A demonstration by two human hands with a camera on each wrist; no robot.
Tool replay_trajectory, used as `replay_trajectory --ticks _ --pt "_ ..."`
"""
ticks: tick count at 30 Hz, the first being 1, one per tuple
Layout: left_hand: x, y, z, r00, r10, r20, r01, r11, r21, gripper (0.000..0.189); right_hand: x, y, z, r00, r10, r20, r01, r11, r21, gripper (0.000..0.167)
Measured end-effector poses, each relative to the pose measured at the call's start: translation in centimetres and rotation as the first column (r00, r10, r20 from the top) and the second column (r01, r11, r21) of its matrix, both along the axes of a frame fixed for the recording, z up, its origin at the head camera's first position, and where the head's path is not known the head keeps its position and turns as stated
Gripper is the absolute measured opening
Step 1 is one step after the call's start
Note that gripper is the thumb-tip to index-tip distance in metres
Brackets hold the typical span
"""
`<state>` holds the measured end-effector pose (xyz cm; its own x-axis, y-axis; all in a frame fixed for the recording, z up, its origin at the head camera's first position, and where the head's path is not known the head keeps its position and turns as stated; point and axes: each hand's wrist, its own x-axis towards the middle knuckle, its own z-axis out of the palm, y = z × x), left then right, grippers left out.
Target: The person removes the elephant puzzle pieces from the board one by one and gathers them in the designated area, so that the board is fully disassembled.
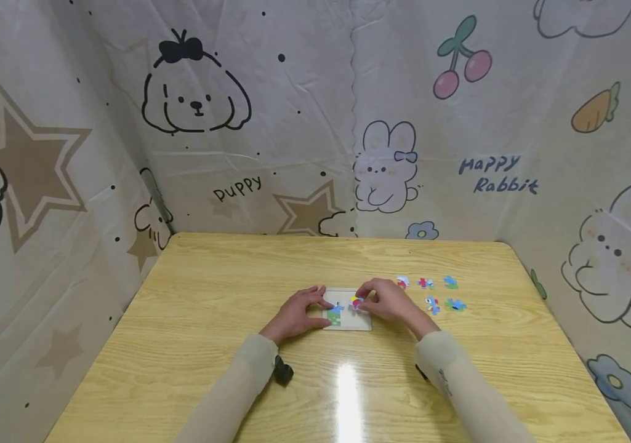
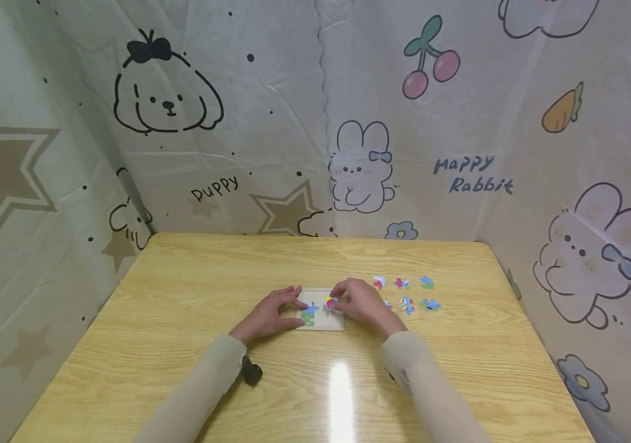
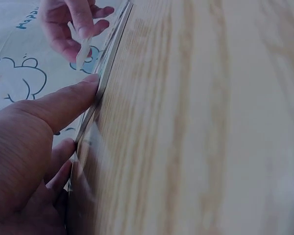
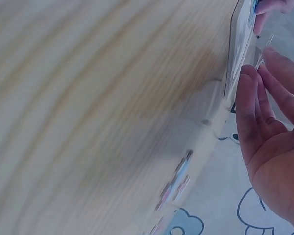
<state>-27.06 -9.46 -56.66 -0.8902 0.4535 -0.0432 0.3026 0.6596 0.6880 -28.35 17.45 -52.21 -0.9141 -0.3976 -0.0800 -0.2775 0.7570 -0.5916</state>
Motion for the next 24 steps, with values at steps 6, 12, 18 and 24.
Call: replay_trajectory --ticks 6,12,18,24 --pt "0.1 0.2 -0.2 1.000 0.009 0.003 -0.009 1.000 0.012 0.039 1.0 1.6 0.1 1.000 -0.012 0.002 0.012 1.000 0.002 0.020" --pt "-0.1 -0.1 -0.2 1.000 0.020 -0.004 -0.020 1.000 0.010 0.051 2.0 2.9 0.5 1.000 -0.003 -0.019 0.003 1.000 0.000 0.020" --pt "-0.1 -0.1 0.0 1.000 0.020 0.010 -0.020 1.000 -0.005 0.055 3.0 4.8 0.7 0.999 0.018 -0.051 -0.019 1.000 -0.020 0.020" --pt "0.0 0.1 0.1 0.999 0.027 0.023 -0.026 1.000 -0.016 0.054 4.0 7.1 0.1 0.997 0.021 -0.074 -0.023 1.000 -0.019 0.019"
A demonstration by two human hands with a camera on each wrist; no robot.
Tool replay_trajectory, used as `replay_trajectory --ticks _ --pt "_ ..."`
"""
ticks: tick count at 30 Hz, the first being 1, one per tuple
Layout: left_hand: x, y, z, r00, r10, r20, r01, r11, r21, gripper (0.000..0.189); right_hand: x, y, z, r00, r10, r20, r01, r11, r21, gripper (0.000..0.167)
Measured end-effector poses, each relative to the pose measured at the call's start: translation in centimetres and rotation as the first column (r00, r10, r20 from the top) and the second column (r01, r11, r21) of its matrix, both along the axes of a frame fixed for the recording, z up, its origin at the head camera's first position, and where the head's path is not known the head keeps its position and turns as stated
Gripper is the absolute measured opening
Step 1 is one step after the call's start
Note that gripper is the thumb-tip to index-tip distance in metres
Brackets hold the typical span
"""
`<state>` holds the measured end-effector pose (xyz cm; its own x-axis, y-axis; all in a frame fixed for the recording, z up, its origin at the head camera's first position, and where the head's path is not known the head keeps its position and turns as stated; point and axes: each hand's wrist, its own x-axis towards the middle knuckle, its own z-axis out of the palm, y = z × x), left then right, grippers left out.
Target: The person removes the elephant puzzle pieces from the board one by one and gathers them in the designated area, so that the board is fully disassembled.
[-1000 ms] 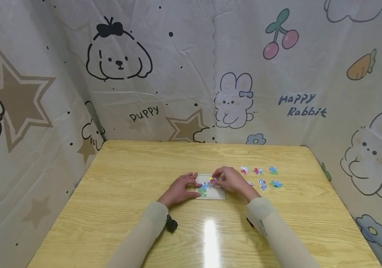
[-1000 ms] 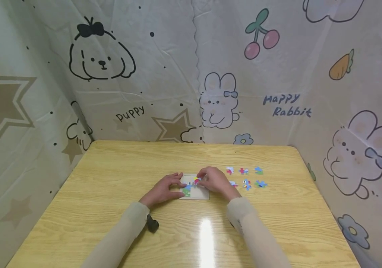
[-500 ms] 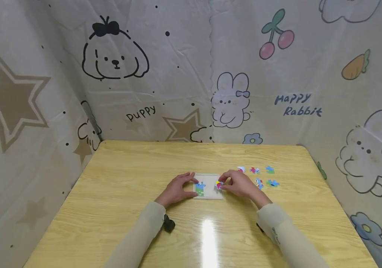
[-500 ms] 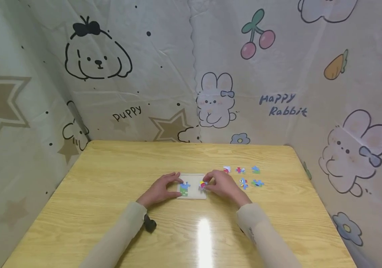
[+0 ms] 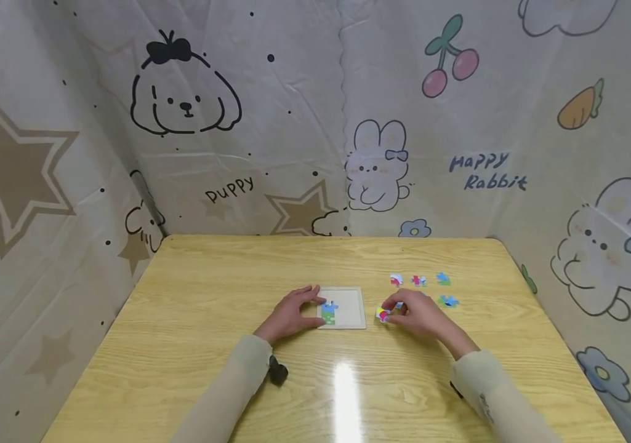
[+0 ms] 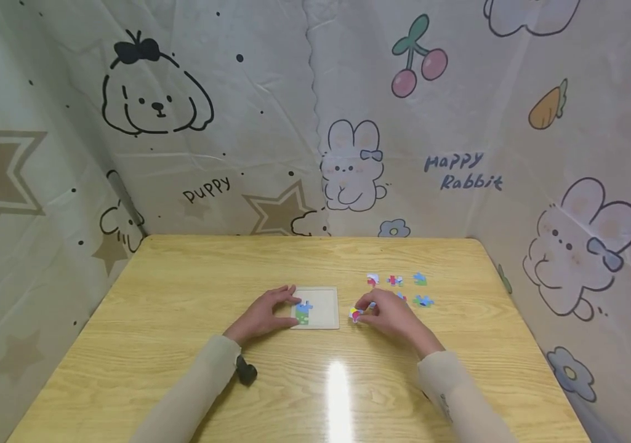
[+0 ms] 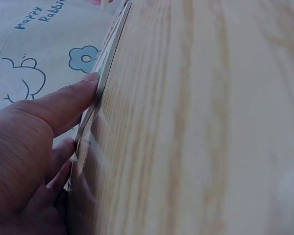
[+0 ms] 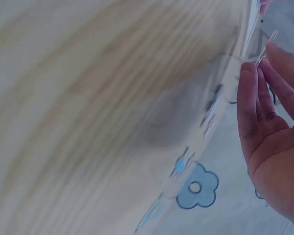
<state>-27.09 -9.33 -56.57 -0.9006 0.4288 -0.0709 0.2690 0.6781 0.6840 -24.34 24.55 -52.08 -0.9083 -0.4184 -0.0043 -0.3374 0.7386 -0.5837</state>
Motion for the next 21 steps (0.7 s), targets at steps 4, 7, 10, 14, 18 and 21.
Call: replay_trajectory --ticks 4,7,10,14,18,21 --pt "0.2 0.0 0.1 1.000 -0.002 0.001 0.002 1.000 0.004 0.053 0.6 1.1 -0.5 1.000 0.007 -0.003 -0.007 1.000 0.003 0.020" --pt "0.3 0.0 0.1 1.000 -0.004 -0.001 0.004 1.000 0.012 0.053 1.1 1.9 -0.8 1.000 0.011 0.004 -0.011 1.000 0.002 0.020" --pt "0.4 0.0 0.2 1.000 -0.008 -0.006 0.008 1.000 0.012 0.054 1.4 2.4 -0.8 1.000 0.016 0.005 -0.016 1.000 0.000 0.020" --pt "0.3 -0.1 0.2 1.000 -0.012 -0.017 0.012 1.000 0.000 0.055 1.6 2.9 -0.8 1.000 0.029 0.006 -0.029 1.000 0.002 0.020" --pt "0.2 -0.1 0.2 1.000 -0.011 -0.016 0.010 1.000 -0.003 0.055 1.7 3.3 -0.8 1.000 0.024 0.009 -0.024 1.000 0.019 0.019" --pt "0.1 0.0 0.1 1.000 -0.007 -0.009 0.007 1.000 -0.003 0.053 1.8 3.7 -0.9 1.000 0.018 0.006 -0.018 0.999 0.037 0.019"
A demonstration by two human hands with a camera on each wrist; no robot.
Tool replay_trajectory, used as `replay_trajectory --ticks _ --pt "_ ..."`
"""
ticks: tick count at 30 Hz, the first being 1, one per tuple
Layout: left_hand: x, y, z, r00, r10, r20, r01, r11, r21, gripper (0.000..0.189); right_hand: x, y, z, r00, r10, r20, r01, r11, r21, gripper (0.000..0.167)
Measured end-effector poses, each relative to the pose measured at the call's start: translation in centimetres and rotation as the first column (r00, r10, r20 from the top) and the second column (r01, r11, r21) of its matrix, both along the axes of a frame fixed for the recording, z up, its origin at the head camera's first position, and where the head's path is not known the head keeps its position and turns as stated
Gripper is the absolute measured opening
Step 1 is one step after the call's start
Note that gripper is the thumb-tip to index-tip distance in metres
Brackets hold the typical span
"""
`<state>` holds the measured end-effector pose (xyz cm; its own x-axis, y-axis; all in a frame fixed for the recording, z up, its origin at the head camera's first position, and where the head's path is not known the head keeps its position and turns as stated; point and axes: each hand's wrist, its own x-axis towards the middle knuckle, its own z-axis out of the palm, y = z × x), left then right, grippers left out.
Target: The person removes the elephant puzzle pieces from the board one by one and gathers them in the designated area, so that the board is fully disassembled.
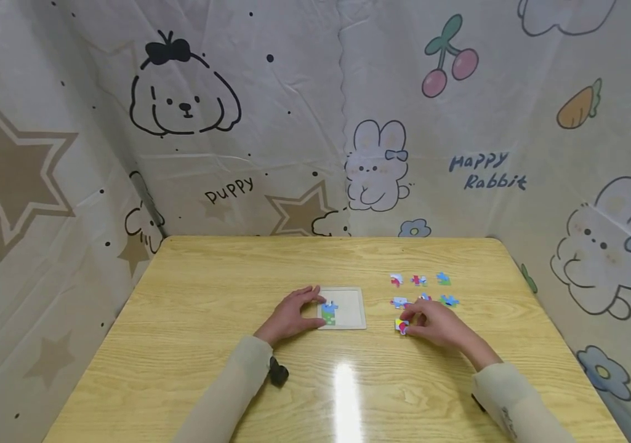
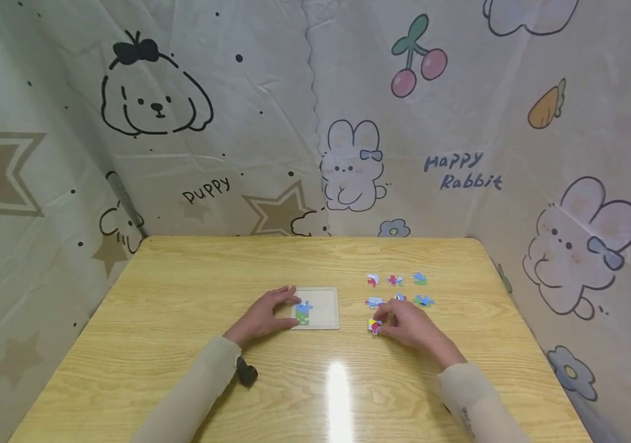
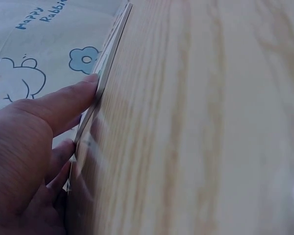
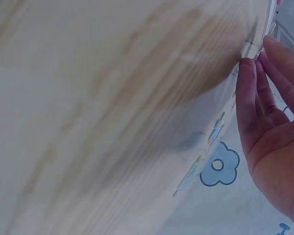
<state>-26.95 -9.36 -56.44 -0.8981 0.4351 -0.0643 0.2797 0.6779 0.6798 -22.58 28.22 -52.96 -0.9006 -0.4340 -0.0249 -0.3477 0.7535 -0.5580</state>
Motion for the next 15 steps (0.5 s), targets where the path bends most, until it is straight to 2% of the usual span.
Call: replay_trajectory --ticks 6,15 --pt "-0.19 0.18 -0.14 1.000 0.004 0.000 -0.004 1.000 0.013 0.051 0.17 0.57 -0.10 1.000 0.012 -0.007 -0.012 1.000 -0.011 0.021" --pt "-0.11 0.22 -0.29 0.999 0.030 0.020 -0.030 1.000 -0.004 0.070 0.09 0.69 -0.69 1.000 0.004 -0.005 -0.004 1.000 -0.031 0.020"
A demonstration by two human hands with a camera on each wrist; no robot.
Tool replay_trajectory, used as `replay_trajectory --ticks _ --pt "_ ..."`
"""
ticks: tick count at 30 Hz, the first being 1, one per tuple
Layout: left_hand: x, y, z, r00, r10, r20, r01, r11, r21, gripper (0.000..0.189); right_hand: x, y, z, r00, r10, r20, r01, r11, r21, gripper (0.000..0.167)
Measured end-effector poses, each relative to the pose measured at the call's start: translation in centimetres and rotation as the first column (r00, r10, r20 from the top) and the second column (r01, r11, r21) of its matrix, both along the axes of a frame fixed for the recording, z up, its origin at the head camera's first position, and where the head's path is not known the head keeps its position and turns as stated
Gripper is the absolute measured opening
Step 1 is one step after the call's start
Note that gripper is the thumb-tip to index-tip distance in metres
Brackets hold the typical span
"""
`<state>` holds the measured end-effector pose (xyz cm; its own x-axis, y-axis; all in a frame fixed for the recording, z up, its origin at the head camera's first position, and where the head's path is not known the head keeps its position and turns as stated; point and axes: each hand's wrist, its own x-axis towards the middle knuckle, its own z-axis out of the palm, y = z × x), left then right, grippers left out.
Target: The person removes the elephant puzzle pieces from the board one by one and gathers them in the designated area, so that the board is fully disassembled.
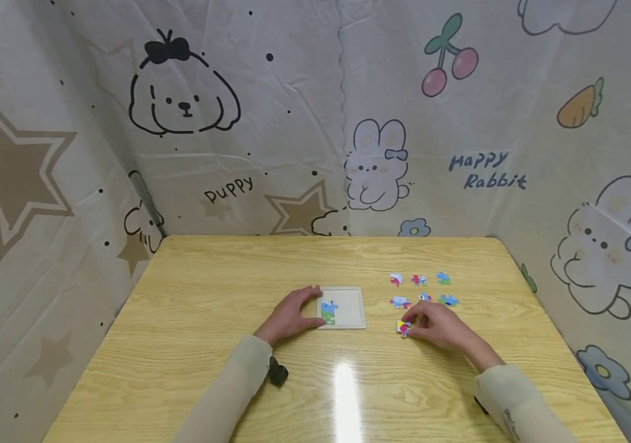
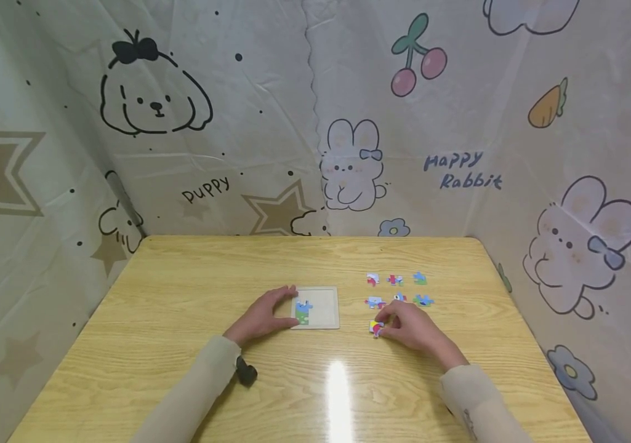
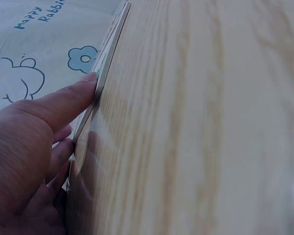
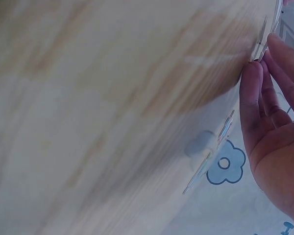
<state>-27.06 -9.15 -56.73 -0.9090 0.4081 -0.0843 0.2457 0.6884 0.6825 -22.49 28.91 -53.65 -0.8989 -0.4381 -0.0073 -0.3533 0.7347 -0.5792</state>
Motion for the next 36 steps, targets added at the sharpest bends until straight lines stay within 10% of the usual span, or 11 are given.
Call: replay_trajectory --ticks 36 --pt "0.0 -0.4 0.1 0.998 -0.054 -0.035 0.054 0.999 -0.006 0.076 -1.4 -3.9 1.4 0.996 -0.087 -0.006 0.086 0.992 -0.097 0.023"
